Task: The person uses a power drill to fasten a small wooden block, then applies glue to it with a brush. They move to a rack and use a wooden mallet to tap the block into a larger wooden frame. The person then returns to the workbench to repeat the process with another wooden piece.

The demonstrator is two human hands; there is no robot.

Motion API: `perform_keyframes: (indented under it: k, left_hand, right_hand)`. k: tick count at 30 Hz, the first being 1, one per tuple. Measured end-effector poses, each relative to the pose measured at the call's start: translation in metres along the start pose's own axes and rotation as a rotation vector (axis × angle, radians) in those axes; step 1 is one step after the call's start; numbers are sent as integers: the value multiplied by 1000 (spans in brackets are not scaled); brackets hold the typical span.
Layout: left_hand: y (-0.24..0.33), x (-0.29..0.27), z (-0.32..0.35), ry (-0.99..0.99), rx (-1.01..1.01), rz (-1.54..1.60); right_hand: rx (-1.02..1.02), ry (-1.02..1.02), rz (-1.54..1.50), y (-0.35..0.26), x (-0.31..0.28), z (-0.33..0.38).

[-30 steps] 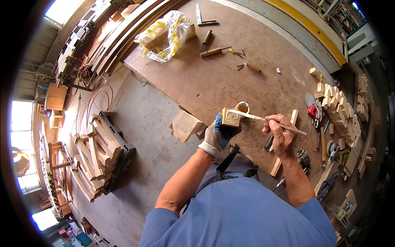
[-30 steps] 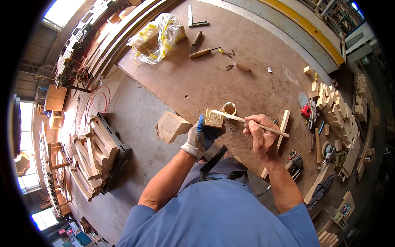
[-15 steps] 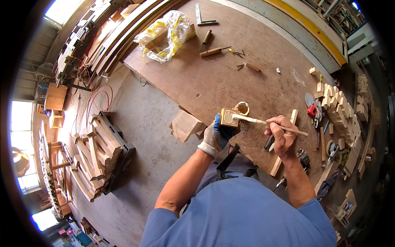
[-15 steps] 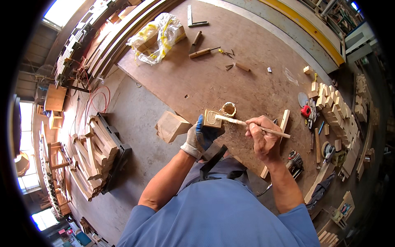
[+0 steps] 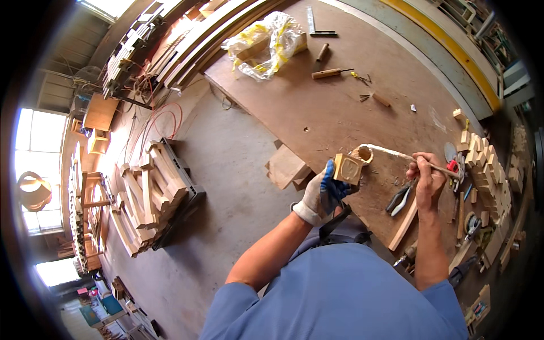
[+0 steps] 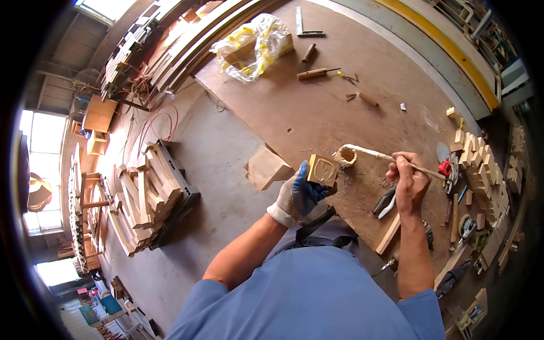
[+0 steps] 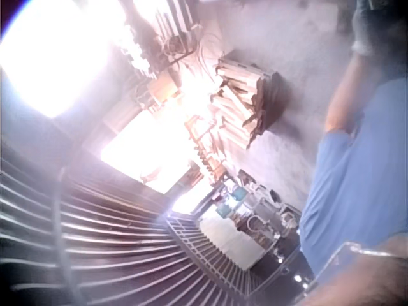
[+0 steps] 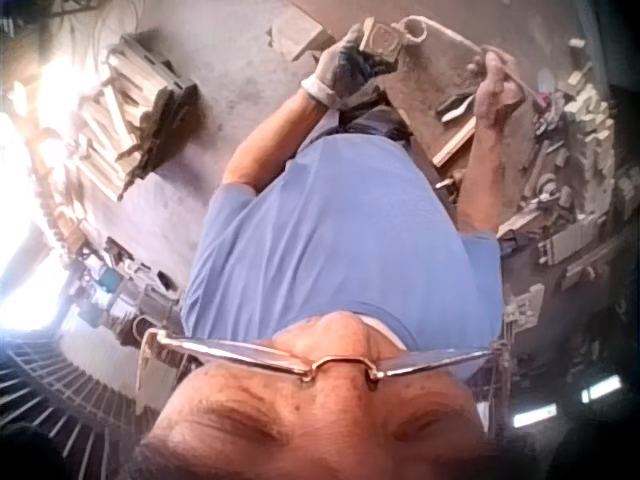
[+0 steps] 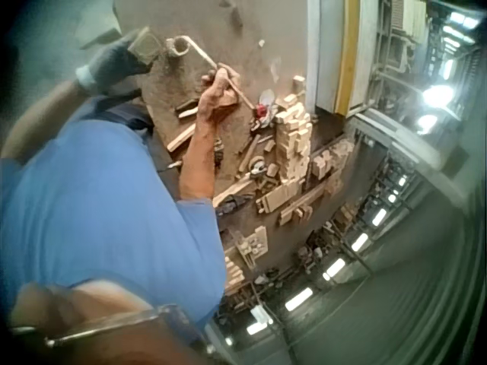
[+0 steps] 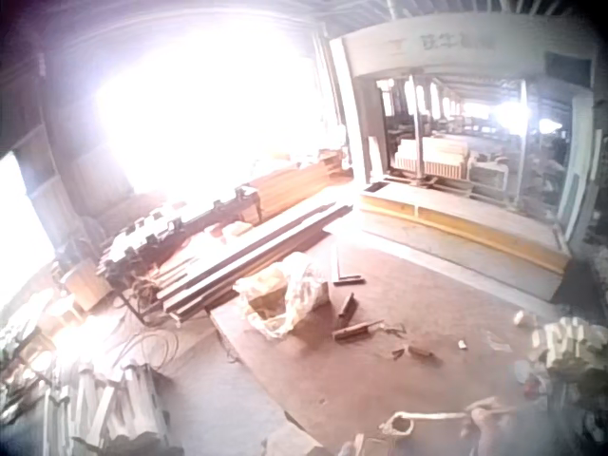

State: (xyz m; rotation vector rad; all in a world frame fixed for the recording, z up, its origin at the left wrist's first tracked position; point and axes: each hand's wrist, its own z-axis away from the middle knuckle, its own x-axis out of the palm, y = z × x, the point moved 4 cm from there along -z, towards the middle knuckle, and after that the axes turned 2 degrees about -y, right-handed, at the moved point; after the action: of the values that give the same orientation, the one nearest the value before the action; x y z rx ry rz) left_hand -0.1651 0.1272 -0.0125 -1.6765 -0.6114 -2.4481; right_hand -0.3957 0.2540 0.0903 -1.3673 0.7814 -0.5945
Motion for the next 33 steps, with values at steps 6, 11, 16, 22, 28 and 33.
perform_keyframes:
  k: [6,11,16,22,28,33]
  left_hand:
    - [69,30,83,244,352,-504]
    - [140,33,118,617,663,-1488]
    - [149,31,104,607,694,-1875]
    - [142,32,87,589,632,-2055]
    - [139,33,80,624,550,-2101]
    - [140,34,77,622,544,-2104]
  right_hand:
    - [138,-119,169,56,33,-12]
    - [98,-185,306,83,55,-23]
    - [288,-225,157,122,62,-23]
    - [82,-387,761,152,40,35]
    - [-85,-514,1082,175,48,85]
    - [6,-559,1124,176,54,95]
